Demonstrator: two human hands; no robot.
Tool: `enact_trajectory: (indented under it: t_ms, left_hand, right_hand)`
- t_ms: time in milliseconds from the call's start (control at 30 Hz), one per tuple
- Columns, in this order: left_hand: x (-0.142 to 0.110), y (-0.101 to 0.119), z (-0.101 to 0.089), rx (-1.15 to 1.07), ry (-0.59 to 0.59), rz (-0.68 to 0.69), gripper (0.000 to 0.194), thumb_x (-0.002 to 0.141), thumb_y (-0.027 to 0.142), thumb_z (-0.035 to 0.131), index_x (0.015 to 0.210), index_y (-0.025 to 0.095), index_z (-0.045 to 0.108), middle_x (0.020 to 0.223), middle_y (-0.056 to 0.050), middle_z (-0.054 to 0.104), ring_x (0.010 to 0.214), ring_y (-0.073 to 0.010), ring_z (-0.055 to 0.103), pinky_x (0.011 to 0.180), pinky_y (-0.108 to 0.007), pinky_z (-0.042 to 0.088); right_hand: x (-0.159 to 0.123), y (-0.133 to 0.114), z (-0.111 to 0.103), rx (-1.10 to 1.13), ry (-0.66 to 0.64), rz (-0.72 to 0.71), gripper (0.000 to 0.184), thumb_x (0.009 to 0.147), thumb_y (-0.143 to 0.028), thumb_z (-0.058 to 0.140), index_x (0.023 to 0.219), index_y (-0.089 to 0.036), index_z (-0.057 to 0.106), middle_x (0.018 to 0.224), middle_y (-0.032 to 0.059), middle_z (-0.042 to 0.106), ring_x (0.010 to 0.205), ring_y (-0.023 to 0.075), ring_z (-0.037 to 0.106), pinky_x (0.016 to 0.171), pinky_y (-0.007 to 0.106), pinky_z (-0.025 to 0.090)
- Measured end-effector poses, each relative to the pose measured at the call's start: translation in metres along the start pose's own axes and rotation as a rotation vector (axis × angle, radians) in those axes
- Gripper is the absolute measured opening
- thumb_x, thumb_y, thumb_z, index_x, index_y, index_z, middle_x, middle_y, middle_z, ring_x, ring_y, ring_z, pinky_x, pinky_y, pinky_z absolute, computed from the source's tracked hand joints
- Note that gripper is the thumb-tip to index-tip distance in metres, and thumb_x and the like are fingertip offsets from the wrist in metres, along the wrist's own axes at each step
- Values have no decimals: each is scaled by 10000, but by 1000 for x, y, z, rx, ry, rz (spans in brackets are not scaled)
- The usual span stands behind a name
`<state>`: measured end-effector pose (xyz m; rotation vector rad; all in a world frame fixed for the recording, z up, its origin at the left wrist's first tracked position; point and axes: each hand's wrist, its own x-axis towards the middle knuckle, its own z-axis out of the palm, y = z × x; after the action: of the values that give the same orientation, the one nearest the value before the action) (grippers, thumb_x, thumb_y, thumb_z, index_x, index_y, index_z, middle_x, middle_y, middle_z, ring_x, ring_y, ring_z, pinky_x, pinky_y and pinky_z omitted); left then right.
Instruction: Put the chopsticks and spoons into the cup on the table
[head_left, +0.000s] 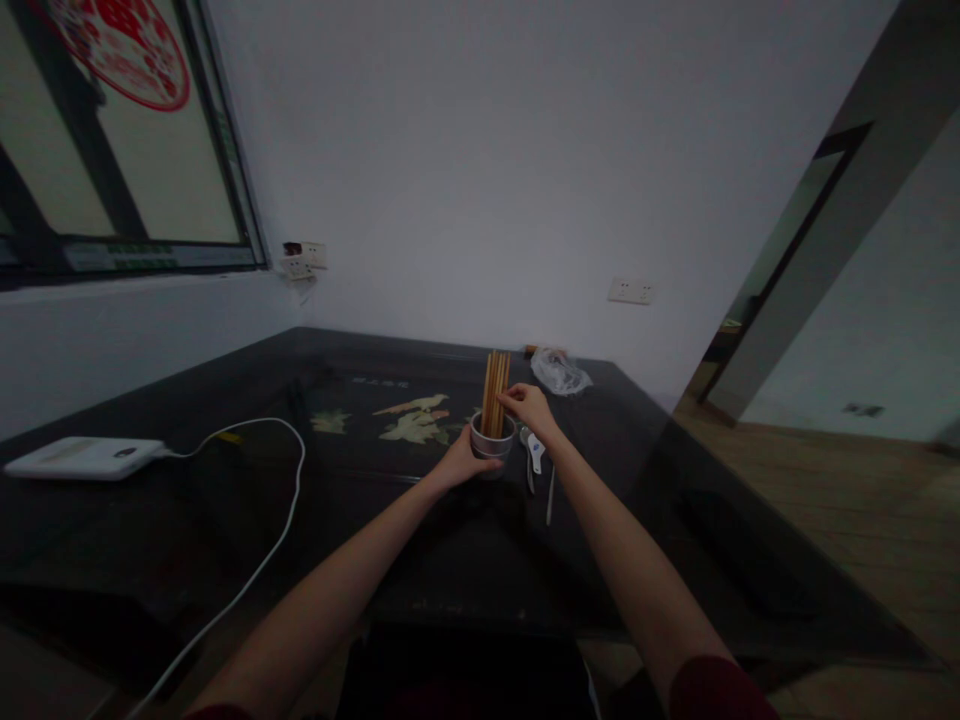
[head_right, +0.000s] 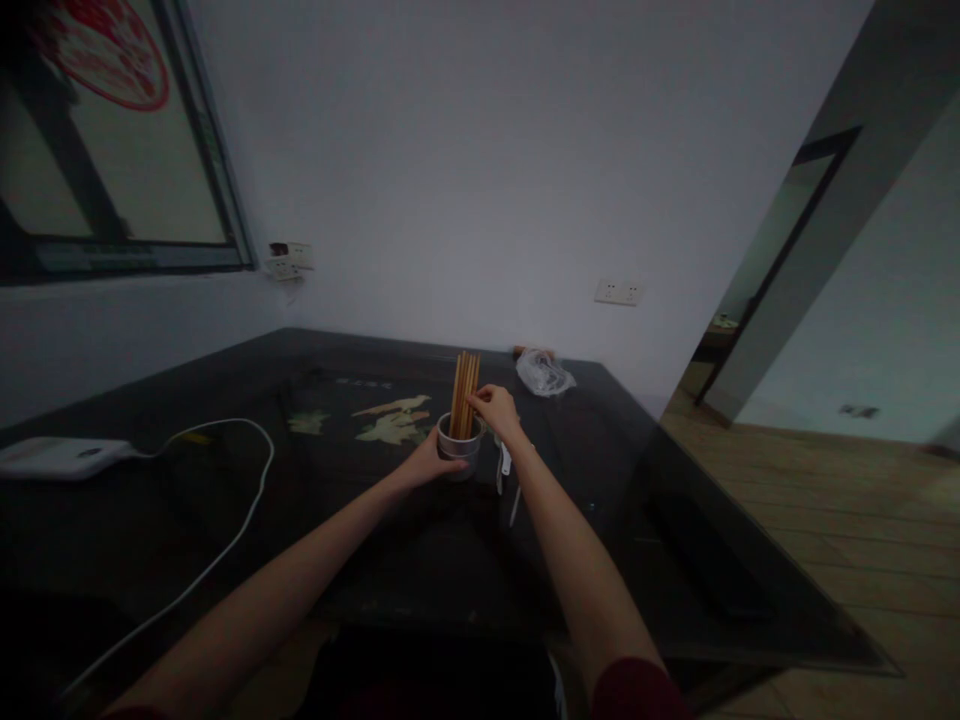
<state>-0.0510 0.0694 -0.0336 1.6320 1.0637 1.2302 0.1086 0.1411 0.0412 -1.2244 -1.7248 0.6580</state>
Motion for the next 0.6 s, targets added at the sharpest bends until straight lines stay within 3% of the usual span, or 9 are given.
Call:
enact_trajectory:
  t_ms: [600]
  left_hand:
    - [1,-3,0,-3,2,11,856,524,263,823,1254,140,393,1285,-161,517,1188,-278,493,1036,-433,341]
  right_hand:
    - [8,-2,-3,-177,19,-29,250,760,-366,612,646,-147,647,598,32,658,560,134,613,513,198,432]
